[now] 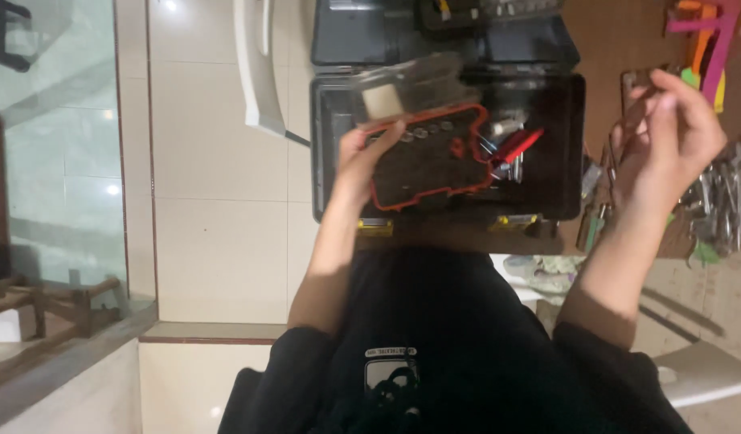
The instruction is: Organize various socket bits into their respective slots in a plastic tool case.
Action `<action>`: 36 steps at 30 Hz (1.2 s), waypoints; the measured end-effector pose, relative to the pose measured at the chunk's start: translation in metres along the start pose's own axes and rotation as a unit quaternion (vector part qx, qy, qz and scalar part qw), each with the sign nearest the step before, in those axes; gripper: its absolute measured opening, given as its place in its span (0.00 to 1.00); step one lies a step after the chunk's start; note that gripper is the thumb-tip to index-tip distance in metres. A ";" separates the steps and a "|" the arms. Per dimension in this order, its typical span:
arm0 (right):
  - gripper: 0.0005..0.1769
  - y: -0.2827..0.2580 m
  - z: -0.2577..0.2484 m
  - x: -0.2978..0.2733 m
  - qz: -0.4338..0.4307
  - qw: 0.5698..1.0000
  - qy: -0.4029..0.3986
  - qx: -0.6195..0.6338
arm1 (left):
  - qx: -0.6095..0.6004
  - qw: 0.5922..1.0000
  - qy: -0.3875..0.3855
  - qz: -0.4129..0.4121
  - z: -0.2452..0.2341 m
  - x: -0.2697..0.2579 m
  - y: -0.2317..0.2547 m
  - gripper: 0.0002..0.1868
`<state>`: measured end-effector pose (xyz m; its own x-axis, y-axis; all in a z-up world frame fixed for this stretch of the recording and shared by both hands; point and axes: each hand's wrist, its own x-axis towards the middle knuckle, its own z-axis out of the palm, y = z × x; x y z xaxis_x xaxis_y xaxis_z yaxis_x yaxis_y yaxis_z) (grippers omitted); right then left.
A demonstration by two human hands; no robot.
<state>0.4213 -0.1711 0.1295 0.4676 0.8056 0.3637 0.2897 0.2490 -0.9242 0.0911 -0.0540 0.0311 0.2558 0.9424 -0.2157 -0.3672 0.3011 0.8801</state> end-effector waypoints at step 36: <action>0.20 0.246 0.165 -0.061 0.071 0.706 -0.610 -0.353 | -0.022 0.985 0.162 0.057 -0.092 0.072 0.042 0.17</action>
<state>0.3262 -0.0701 -0.1389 -0.4093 0.7656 -0.4963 0.8575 0.1370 -0.4959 0.0116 0.0396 0.0132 -0.0861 0.9653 -0.2465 -0.4171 0.1898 0.8888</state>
